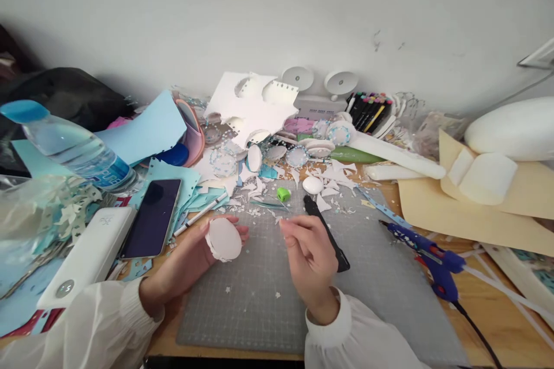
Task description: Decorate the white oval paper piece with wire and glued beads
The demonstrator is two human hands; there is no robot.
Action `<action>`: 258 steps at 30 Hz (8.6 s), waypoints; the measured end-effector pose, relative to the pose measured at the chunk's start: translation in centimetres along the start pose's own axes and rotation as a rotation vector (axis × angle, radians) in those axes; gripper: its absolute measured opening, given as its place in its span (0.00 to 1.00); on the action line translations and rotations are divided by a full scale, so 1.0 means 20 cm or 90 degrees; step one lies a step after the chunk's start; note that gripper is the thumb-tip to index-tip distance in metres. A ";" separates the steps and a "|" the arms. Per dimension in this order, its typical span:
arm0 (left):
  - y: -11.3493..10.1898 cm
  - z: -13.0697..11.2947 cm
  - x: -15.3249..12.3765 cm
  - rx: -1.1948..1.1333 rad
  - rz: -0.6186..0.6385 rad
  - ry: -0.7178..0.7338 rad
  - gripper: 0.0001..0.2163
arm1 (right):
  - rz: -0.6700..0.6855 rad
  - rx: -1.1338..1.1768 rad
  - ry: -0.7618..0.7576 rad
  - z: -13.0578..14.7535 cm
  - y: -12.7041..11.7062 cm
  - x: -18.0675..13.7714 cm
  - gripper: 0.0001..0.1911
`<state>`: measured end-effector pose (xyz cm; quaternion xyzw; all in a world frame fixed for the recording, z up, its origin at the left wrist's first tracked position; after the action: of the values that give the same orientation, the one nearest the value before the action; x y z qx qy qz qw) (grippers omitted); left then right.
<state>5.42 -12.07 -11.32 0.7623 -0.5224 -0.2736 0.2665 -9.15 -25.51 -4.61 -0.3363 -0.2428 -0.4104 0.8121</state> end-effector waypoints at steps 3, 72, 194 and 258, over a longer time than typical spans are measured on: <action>0.00 -0.06 -0.01 0.039 -0.026 0.057 0.19 | -0.019 0.012 0.031 -0.07 0.01 -0.01 0.13; 0.09 -0.13 -0.12 0.707 0.005 0.066 0.22 | 0.405 -0.085 0.166 0.17 -0.02 -0.21 0.13; 0.10 -0.03 -0.12 0.514 0.151 0.025 0.17 | 0.303 -0.711 0.200 -0.19 -0.24 -0.12 0.17; -0.03 -0.03 0.05 -0.107 -0.048 -0.016 0.13 | 0.267 0.245 0.426 -0.36 0.19 0.12 0.17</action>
<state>6.54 -12.79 -11.39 0.7529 -0.4719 -0.3360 0.3123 -3.78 -30.34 -9.07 -0.0693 0.0352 -0.2706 0.9595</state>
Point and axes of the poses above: each hand's wrist, its own x-axis towards the middle knuckle, its own y-axis out of the palm, z = x × y, the point moved 8 cm from there along x, towards the middle knuckle, and after that the axes turned 7 degrees about z, right-handed, at the moved point
